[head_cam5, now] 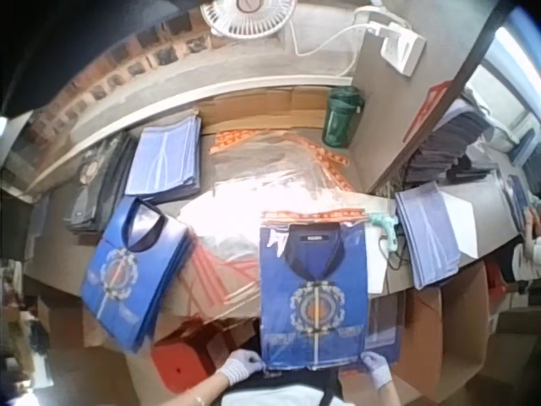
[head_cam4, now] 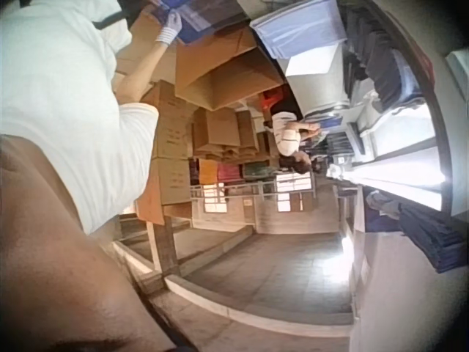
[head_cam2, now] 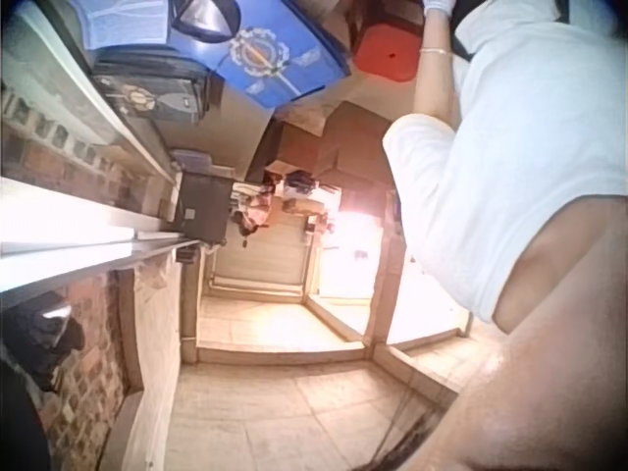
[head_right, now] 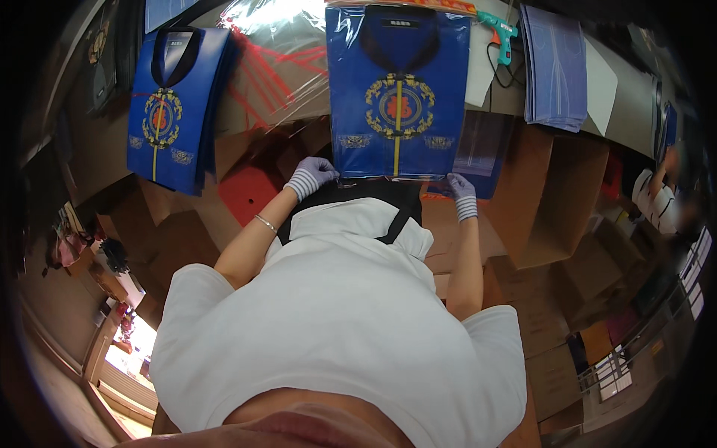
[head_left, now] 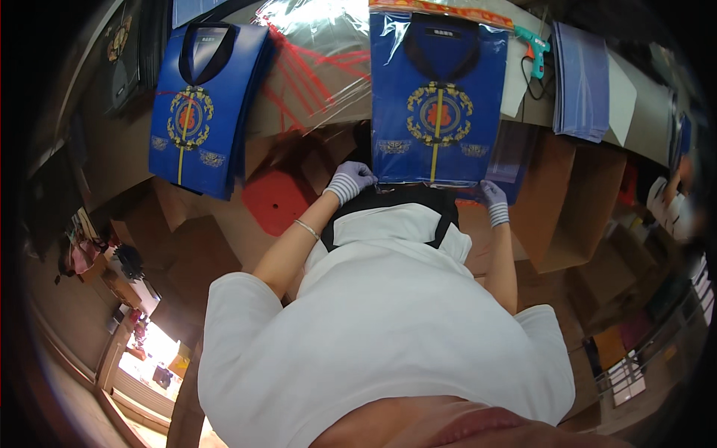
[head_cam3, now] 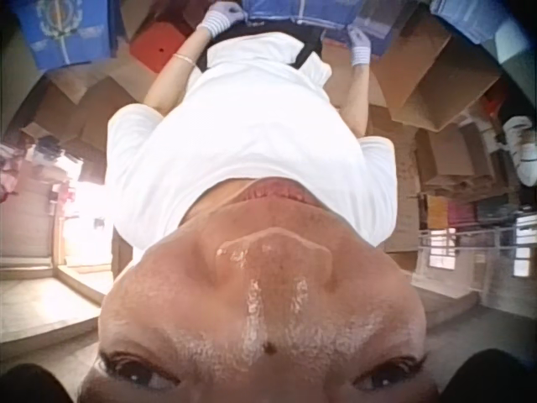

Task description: Packaging shirts and gift bags into plastic sleeves and then into a cardboard box.

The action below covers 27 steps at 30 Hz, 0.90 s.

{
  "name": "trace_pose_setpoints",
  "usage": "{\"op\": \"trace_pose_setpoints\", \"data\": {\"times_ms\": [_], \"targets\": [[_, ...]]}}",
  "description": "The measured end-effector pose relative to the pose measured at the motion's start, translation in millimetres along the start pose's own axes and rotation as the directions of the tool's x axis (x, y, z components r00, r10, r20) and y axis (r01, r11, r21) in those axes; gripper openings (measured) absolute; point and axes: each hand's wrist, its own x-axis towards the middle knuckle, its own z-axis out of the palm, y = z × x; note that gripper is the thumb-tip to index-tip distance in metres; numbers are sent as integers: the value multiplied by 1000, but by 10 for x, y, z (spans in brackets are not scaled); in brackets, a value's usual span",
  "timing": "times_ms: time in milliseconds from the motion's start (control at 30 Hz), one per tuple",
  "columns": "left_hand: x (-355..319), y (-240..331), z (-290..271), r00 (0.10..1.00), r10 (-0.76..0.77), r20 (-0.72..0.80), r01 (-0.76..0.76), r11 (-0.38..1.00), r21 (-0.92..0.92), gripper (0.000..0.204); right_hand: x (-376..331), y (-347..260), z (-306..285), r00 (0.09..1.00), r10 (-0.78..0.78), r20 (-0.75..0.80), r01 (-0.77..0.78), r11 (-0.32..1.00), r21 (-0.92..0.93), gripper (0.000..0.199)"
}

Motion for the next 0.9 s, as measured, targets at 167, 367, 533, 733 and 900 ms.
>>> {"op": "trace_pose_setpoints", "data": {"times_ms": [167, 367, 533, 733, 900], "targets": [[-46, 83, -255, 989, 104, 105, -101, 994, -35, 16, -72, 225, 464, 983, -163, 83, 78, 784, 616, 26], [-105, 13, -636, 942, 336, 12, -325, 919, -225, 14, -934, -582, 882, 740, -602, -299, 650, 755, 89, 18], [-230, 632, -1161, 919, 352, -179, -395, 811, -431, 16, -2110, -1572, 884, 289, -944, -158, 807, 329, -491, 22], [-89, 971, -1105, 925, 356, -130, -368, 764, -530, 19, -1632, -1826, 1899, 279, -818, 503, 636, -236, -735, 33], [55, 941, -952, 928, 362, -93, -368, 845, -388, 16, -620, -1422, 1643, 489, -727, 482, 795, 146, -588, 19]]}}
